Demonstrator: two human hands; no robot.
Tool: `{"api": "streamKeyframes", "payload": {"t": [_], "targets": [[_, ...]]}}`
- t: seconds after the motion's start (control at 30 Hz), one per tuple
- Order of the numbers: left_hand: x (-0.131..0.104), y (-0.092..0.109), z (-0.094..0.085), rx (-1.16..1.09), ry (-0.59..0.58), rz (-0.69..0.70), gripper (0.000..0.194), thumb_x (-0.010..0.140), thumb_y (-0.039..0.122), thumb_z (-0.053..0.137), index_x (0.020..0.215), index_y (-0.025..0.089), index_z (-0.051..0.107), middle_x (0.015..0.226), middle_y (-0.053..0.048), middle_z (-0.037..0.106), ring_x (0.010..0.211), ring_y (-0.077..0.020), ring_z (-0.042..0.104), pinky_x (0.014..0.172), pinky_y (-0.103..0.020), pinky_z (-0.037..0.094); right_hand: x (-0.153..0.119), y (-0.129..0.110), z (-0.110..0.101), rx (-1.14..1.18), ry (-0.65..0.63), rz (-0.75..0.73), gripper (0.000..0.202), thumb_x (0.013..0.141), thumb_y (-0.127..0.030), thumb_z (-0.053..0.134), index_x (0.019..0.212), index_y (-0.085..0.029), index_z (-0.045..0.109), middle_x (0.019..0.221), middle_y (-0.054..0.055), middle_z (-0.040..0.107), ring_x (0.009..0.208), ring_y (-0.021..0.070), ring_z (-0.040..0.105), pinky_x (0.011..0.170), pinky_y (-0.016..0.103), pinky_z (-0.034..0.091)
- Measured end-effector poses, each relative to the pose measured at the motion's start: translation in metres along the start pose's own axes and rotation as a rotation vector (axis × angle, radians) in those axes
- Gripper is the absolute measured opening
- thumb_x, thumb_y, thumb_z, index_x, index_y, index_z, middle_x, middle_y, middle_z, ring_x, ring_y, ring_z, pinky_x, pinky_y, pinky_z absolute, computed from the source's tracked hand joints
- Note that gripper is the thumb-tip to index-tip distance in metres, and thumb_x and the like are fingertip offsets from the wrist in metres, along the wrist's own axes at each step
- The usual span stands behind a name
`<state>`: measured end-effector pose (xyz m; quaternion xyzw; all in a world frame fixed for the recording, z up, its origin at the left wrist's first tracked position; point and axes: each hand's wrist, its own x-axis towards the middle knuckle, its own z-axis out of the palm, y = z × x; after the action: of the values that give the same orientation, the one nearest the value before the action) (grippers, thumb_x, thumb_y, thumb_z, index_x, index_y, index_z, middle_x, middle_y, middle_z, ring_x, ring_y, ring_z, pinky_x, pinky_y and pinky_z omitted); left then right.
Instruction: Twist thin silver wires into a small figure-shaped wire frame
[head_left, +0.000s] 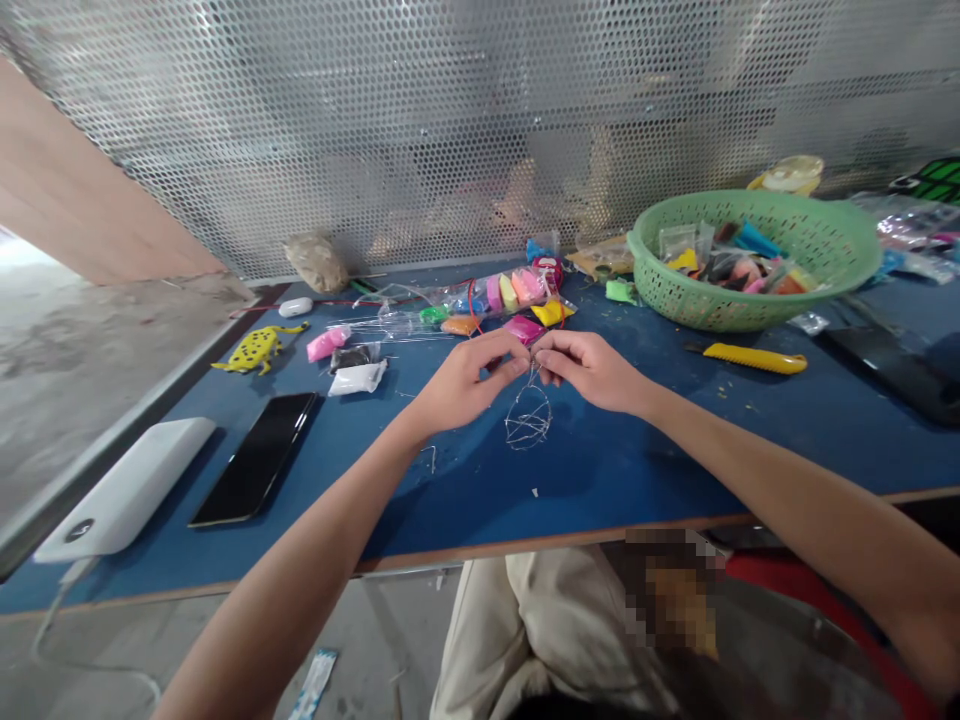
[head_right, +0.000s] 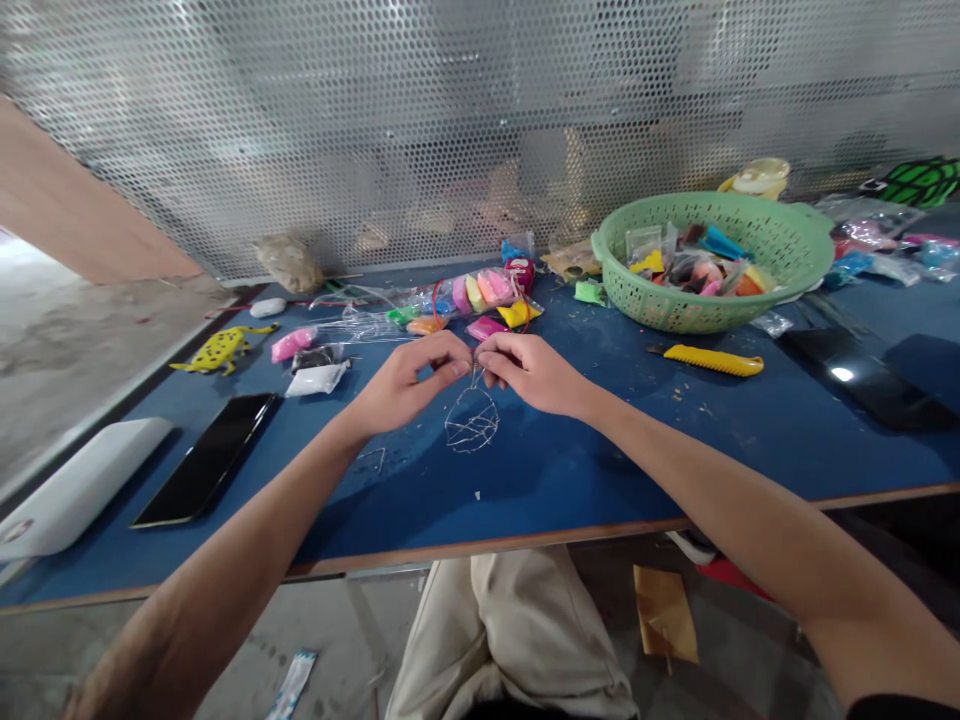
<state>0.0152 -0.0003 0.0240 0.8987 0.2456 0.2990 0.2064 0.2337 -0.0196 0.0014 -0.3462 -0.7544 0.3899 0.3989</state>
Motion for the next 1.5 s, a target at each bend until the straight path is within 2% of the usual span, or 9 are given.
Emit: {"api": "streamKeyframes", "payload": {"t": [0.33, 0.47, 0.6, 0.7, 0.77, 0.9, 1.07, 1.37, 1.5], "targets": [[-0.002, -0.013, 0.006, -0.342, -0.008, -0.081, 0.029, 0.099, 0.044, 0.05, 0.088, 0.02, 0.06, 0.092, -0.006, 0.065, 0.085, -0.0174, 0.059, 0.079, -0.034, 0.052, -0.002, -0.002, 0.003, 0.078, 0.048, -0.113, 0.022, 0.099, -0.036, 0.052, 0.09, -0.019, 0.062, 0.074, 0.0, 0.06, 0.071, 0.0128, 0.055, 0.07, 0.029, 0.048], [-0.001, -0.025, 0.011, -0.373, 0.027, -0.115, 0.028, 0.099, 0.043, 0.051, 0.091, 0.019, 0.063, 0.097, -0.007, 0.069, 0.09, -0.0176, 0.064, 0.083, -0.035, 0.054, -0.001, -0.001, 0.003, 0.127, 0.089, -0.036, 0.022, 0.096, -0.037, 0.058, 0.09, -0.017, 0.067, 0.074, 0.002, 0.067, 0.067, 0.0123, 0.06, 0.067, 0.029, 0.052], [0.001, -0.027, 0.011, -0.118, 0.216, -0.13, 0.025, 0.099, 0.038, 0.054, 0.109, 0.022, 0.07, 0.115, -0.008, 0.073, 0.106, -0.0179, 0.067, 0.09, -0.035, 0.056, 0.001, 0.003, 0.002, 0.094, 0.201, 0.069, 0.027, 0.091, -0.04, 0.064, 0.084, -0.015, 0.07, 0.076, 0.007, 0.074, 0.058, 0.0126, 0.063, 0.058, 0.03, 0.054], [0.0, -0.019, 0.011, 0.201, 0.42, -0.098, 0.02, 0.096, 0.037, 0.061, 0.105, 0.026, 0.075, 0.103, -0.004, 0.077, 0.101, -0.0181, 0.07, 0.093, -0.038, 0.055, 0.001, 0.005, 0.003, 0.081, 0.283, 0.063, 0.027, 0.09, -0.04, 0.066, 0.081, -0.015, 0.07, 0.075, 0.008, 0.075, 0.057, 0.0134, 0.064, 0.056, 0.03, 0.055], [-0.002, -0.013, 0.013, 0.338, 0.485, -0.058, 0.018, 0.092, 0.038, 0.066, 0.102, 0.028, 0.077, 0.098, -0.003, 0.079, 0.095, -0.0188, 0.071, 0.09, -0.039, 0.055, 0.002, 0.005, 0.004, 0.084, 0.308, 0.049, 0.026, 0.09, -0.04, 0.065, 0.082, -0.015, 0.069, 0.076, 0.008, 0.075, 0.059, 0.0141, 0.066, 0.057, 0.031, 0.056], [-0.004, -0.008, 0.021, 0.44, 0.492, -0.012, 0.016, 0.091, 0.037, 0.068, 0.101, 0.028, 0.078, 0.097, -0.001, 0.08, 0.086, -0.0181, 0.073, 0.08, -0.036, 0.056, 0.001, 0.005, 0.011, 0.101, 0.335, 0.009, 0.025, 0.092, -0.04, 0.063, 0.088, -0.016, 0.067, 0.079, 0.008, 0.075, 0.065, 0.0149, 0.069, 0.062, 0.031, 0.058], [-0.004, -0.005, 0.024, 0.485, 0.517, 0.013, 0.015, 0.092, 0.035, 0.068, 0.102, 0.028, 0.078, 0.097, 0.0, 0.08, 0.086, -0.0175, 0.074, 0.079, -0.034, 0.054, 0.0, 0.003, 0.018, 0.113, 0.345, -0.066, 0.023, 0.093, -0.04, 0.063, 0.093, -0.017, 0.067, 0.08, 0.005, 0.073, 0.074, 0.0167, 0.072, 0.07, 0.032, 0.06], [-0.003, -0.002, 0.024, 0.684, 0.574, 0.123, 0.021, 0.092, 0.031, 0.068, 0.112, 0.029, 0.075, 0.107, 0.0, 0.078, 0.089, -0.0199, 0.075, 0.077, -0.036, 0.053, -0.003, -0.005, 0.021, -0.171, 0.477, -0.181, 0.017, 0.097, -0.034, 0.056, 0.093, -0.021, 0.067, 0.08, 0.002, 0.072, 0.07, 0.0162, 0.069, 0.07, 0.032, 0.055], [-0.004, 0.001, 0.021, 0.784, 0.504, 0.184, 0.028, 0.094, 0.028, 0.065, 0.122, 0.029, 0.071, 0.113, -0.001, 0.077, 0.09, -0.0211, 0.074, 0.077, -0.038, 0.052, -0.003, -0.006, 0.021, -0.28, 0.504, -0.234, 0.015, 0.099, -0.031, 0.053, 0.093, -0.022, 0.064, 0.081, 0.001, 0.071, 0.072, 0.0159, 0.069, 0.071, 0.031, 0.053]]}}
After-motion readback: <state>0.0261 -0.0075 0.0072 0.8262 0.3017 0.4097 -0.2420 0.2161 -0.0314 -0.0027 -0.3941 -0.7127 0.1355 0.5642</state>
